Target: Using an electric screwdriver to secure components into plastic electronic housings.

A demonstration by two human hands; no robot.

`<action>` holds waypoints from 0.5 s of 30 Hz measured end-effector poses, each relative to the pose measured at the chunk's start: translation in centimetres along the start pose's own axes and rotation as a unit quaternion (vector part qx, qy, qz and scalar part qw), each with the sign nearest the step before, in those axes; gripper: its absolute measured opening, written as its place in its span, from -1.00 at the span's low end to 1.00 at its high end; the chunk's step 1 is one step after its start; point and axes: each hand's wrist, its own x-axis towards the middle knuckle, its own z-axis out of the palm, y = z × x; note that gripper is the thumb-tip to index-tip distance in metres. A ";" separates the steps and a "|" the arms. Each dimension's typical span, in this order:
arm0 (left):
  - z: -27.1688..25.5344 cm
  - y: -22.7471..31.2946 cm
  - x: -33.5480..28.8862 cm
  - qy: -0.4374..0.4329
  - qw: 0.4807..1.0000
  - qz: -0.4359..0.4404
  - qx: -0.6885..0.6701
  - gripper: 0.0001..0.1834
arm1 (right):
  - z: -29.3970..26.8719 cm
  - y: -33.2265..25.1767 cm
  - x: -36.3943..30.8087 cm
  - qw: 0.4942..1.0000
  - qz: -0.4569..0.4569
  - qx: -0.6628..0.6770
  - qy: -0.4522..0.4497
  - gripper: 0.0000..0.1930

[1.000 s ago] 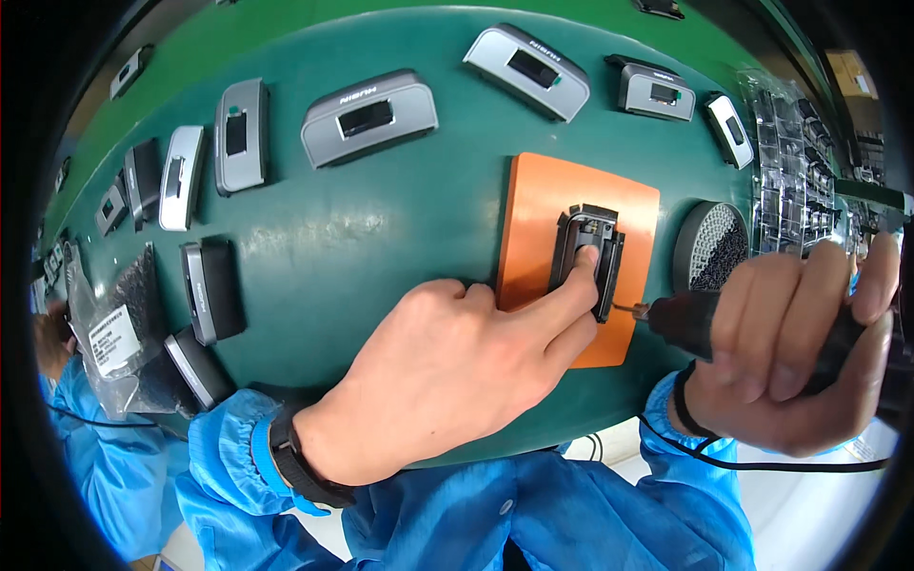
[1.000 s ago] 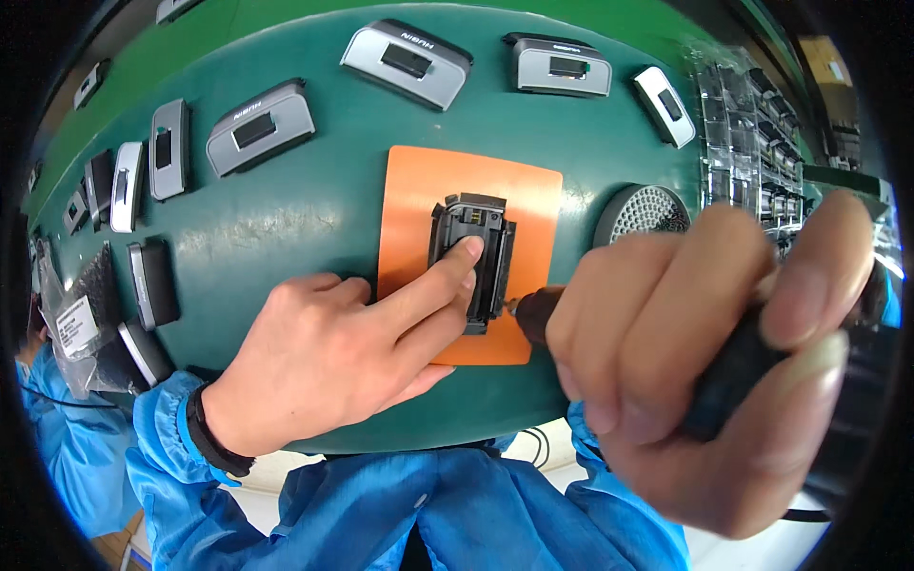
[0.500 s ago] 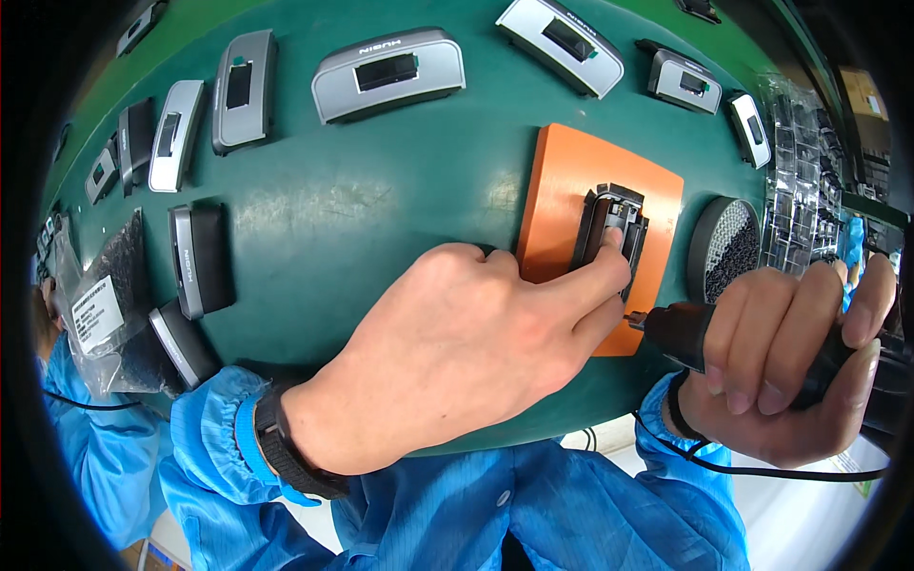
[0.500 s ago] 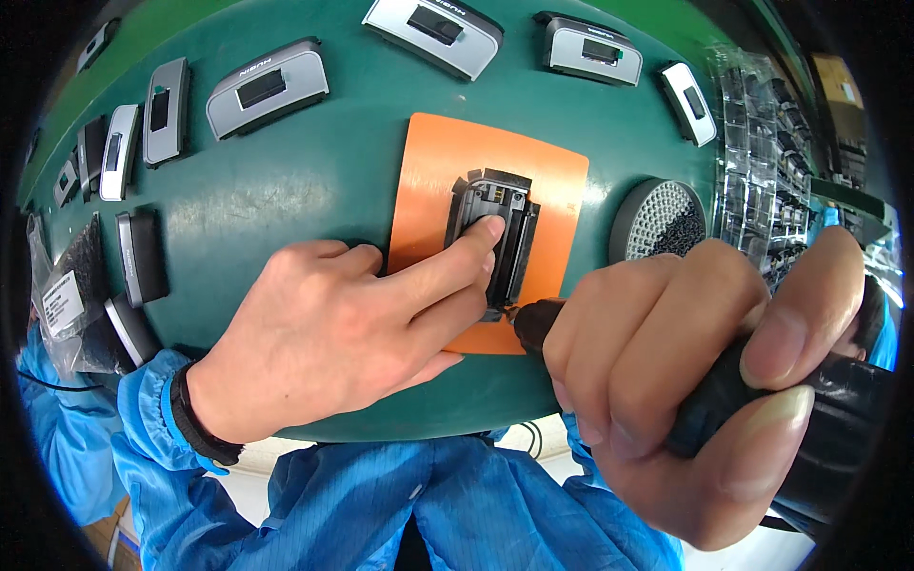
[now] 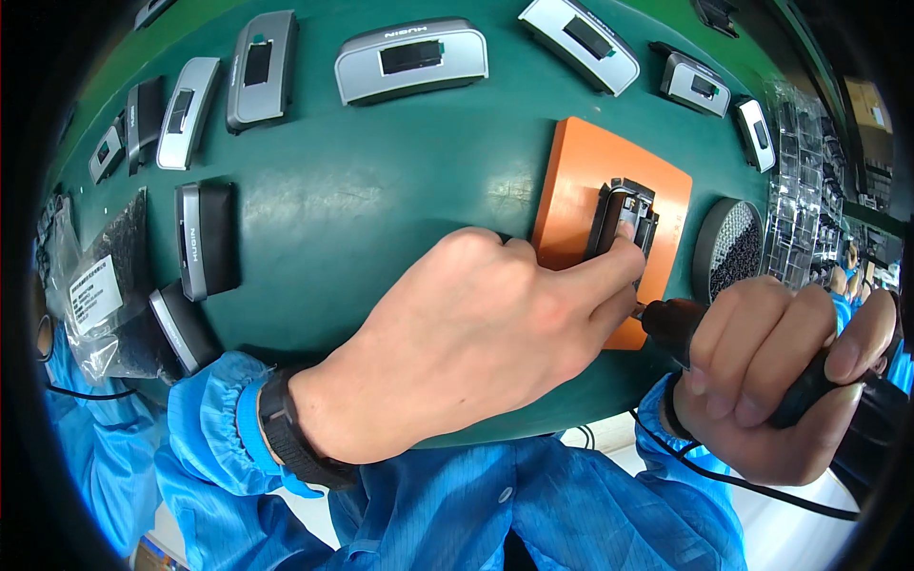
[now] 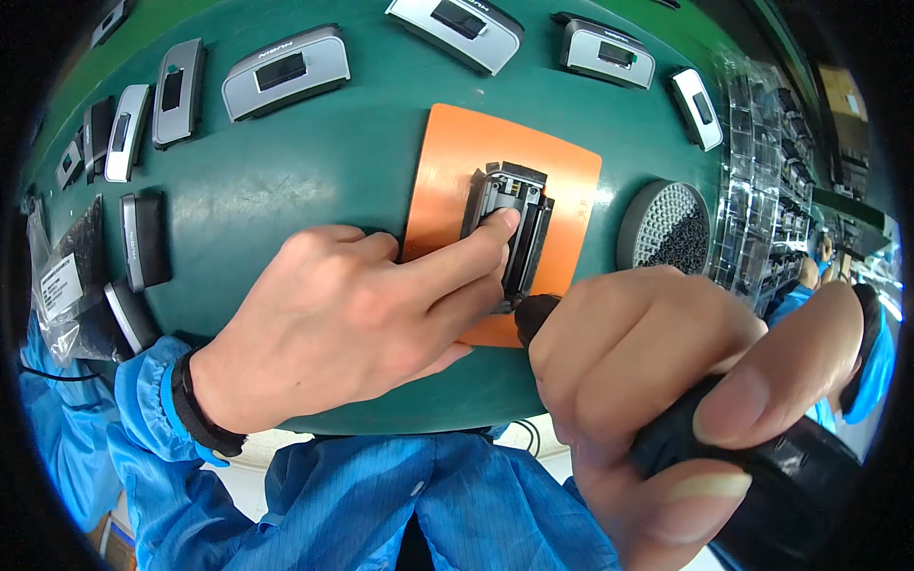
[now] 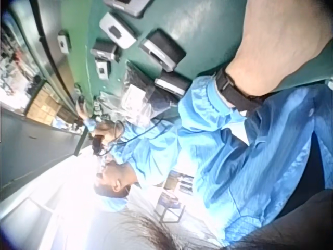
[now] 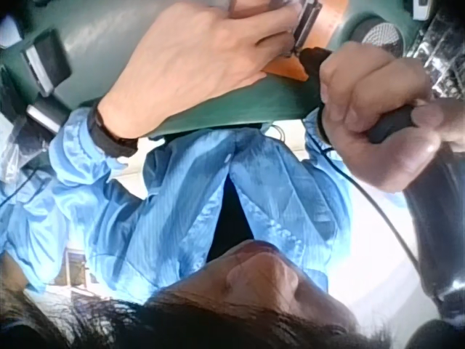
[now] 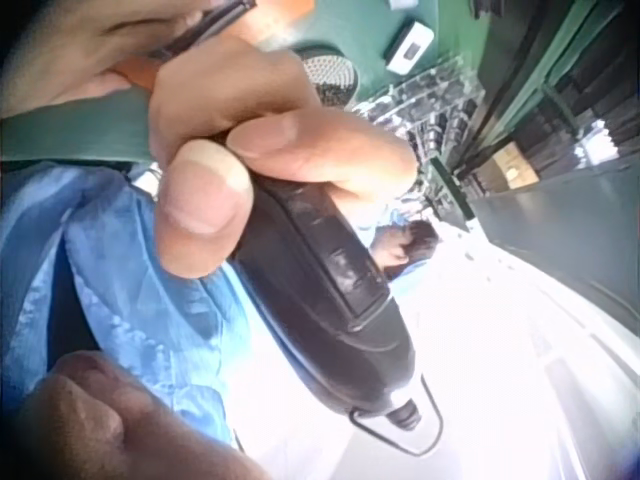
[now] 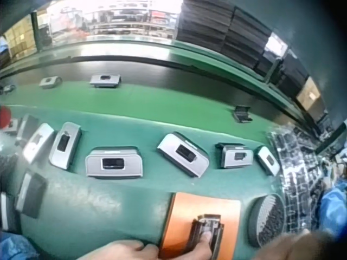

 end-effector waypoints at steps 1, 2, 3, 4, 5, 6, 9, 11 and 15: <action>-0.1 0.0 0.0 -0.001 1.000 -0.001 -0.008 -0.63 | 0.2 0.0 0.0 1.000 0.001 0.000 -0.002 -0.82; -0.1 0.0 0.0 -0.003 1.000 -0.002 -0.017 -0.64 | 0.4 0.0 -0.1 1.000 -0.002 0.001 0.004 -0.81; -0.1 0.0 0.0 -0.002 1.000 -0.003 -0.018 -0.64 | 0.5 0.0 -0.2 1.000 -0.005 0.001 0.010 -0.81; 0.0 0.0 -0.1 0.001 1.000 -0.005 -0.024 -0.65 | 0.5 0.1 -0.3 1.000 -0.004 0.001 0.009 -0.81; 0.0 0.0 -0.1 0.004 1.000 -0.006 -0.030 -0.65 | 0.5 0.4 -0.3 1.000 -0.009 0.005 -0.001 -0.80; 0.1 0.0 -0.1 0.005 1.000 -0.007 -0.030 -0.65 | 0.4 0.5 -0.4 1.000 -0.014 0.009 -0.010 -0.78; 0.2 0.0 -0.1 0.010 0.999 -0.007 -0.031 -0.64 | 0.2 0.6 -0.3 1.000 -0.014 0.006 -0.023 -0.77; 0.1 0.1 0.0 0.013 0.999 -0.006 -0.039 -0.63 | 0.1 0.3 -0.1 0.999 0.006 0.019 -0.029 -0.77; -0.1 0.2 0.1 -0.015 0.999 -0.008 -0.032 -0.57 | -0.5 0.0 0.0 0.999 0.037 0.015 -0.033 -0.77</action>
